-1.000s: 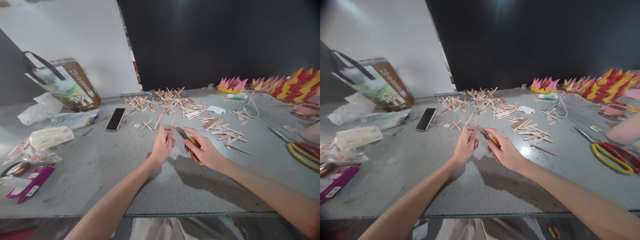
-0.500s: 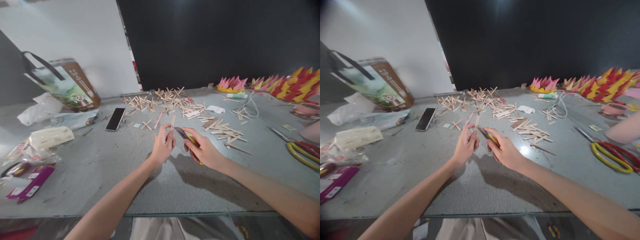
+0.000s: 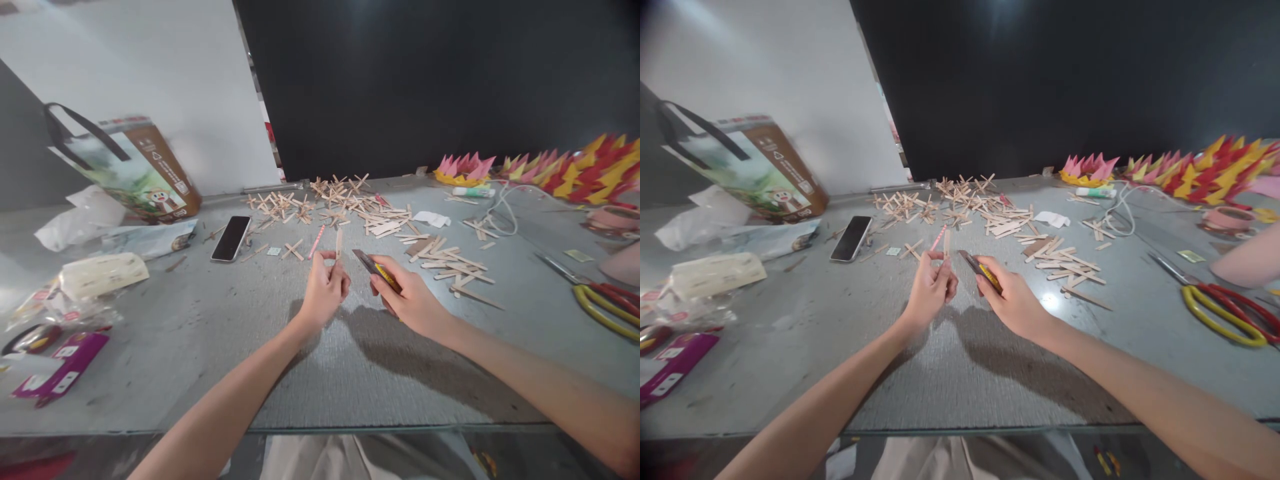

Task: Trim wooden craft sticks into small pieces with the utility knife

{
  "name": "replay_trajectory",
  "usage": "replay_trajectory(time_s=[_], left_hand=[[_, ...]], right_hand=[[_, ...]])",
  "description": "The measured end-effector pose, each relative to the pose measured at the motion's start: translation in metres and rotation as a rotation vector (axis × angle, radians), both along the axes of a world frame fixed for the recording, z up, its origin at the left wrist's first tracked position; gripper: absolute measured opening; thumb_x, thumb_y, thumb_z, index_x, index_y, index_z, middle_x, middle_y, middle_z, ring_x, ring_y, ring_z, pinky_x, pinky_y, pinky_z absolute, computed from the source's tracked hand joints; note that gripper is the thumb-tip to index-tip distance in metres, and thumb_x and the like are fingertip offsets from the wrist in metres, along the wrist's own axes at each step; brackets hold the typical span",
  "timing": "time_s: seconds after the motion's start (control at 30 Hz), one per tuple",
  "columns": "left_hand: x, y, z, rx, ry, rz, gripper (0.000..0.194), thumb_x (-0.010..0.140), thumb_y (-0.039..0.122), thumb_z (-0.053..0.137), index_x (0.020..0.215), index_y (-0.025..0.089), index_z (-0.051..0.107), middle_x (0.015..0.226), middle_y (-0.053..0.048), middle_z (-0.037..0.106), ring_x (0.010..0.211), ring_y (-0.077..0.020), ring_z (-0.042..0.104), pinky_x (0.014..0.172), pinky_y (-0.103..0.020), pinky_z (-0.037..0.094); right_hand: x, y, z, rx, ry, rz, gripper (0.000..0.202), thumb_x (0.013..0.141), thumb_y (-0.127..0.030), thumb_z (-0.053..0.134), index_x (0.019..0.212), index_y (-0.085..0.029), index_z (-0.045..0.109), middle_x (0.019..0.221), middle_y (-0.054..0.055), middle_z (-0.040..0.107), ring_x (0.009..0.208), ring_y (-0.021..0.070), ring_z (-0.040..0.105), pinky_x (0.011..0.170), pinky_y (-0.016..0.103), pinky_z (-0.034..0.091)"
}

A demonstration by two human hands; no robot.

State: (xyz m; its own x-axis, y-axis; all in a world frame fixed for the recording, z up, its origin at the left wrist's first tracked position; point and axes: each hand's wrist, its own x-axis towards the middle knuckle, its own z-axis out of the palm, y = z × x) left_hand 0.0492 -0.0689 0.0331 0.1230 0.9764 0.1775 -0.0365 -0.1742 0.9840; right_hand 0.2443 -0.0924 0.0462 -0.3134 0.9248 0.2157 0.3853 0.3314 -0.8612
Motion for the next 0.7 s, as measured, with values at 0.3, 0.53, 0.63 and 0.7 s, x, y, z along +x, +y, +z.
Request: replay_trajectory(time_s=[0.3, 0.53, 0.63, 0.7], left_hand=[[-0.004, 0.002, -0.003, 0.047, 0.136, 0.084, 0.018, 0.105, 0.036, 0.047, 0.111, 0.025, 0.033, 0.056, 0.010, 0.054, 0.044, -0.0101, 0.046, 0.050, -0.020, 0.036], [-0.005, -0.007, -0.002, 0.142, 0.534, -0.133, 0.016, 0.105, 0.029, 0.040, 0.118, 0.021, 0.042, 0.060, 0.004, 0.059, 0.049, -0.0144, 0.052, 0.054, -0.026, 0.037], [-0.002, -0.012, 0.001, 0.135, 0.521, -0.252, 0.017, 0.105, 0.030, 0.040, 0.119, 0.021, 0.043, 0.062, 0.004, 0.059, 0.051, -0.0148, 0.053, 0.055, -0.026, 0.038], [-0.001, -0.015, 0.003, 0.104, 0.501, -0.312, 0.018, 0.106, 0.035, 0.039, 0.118, 0.023, 0.043, 0.062, 0.005, 0.058, 0.050, -0.0142, 0.051, 0.053, -0.025, 0.038]], right_hand=[[-0.001, 0.000, 0.002, 0.041, -0.051, -0.034, 0.028, 0.106, -0.044, 0.050, 0.122, -0.023, 0.060, 0.069, -0.004, 0.053, 0.054, 0.0119, 0.045, 0.051, 0.024, 0.035], [0.002, 0.007, -0.005, -0.040, 0.118, -0.178, 0.041, 0.098, -0.060, 0.060, 0.112, -0.022, 0.066, 0.060, -0.008, 0.039, 0.050, 0.0110, 0.036, 0.047, 0.024, 0.027], [0.002, 0.010, -0.006, -0.068, 0.200, -0.206, 0.042, 0.096, -0.061, 0.063, 0.110, -0.022, 0.064, 0.059, -0.008, 0.037, 0.048, 0.0103, 0.034, 0.045, 0.024, 0.026], [0.000, 0.010, -0.004, -0.098, 0.245, -0.181, 0.040, 0.096, -0.060, 0.063, 0.107, -0.022, 0.063, 0.058, -0.009, 0.038, 0.047, 0.0099, 0.034, 0.044, 0.023, 0.026]])
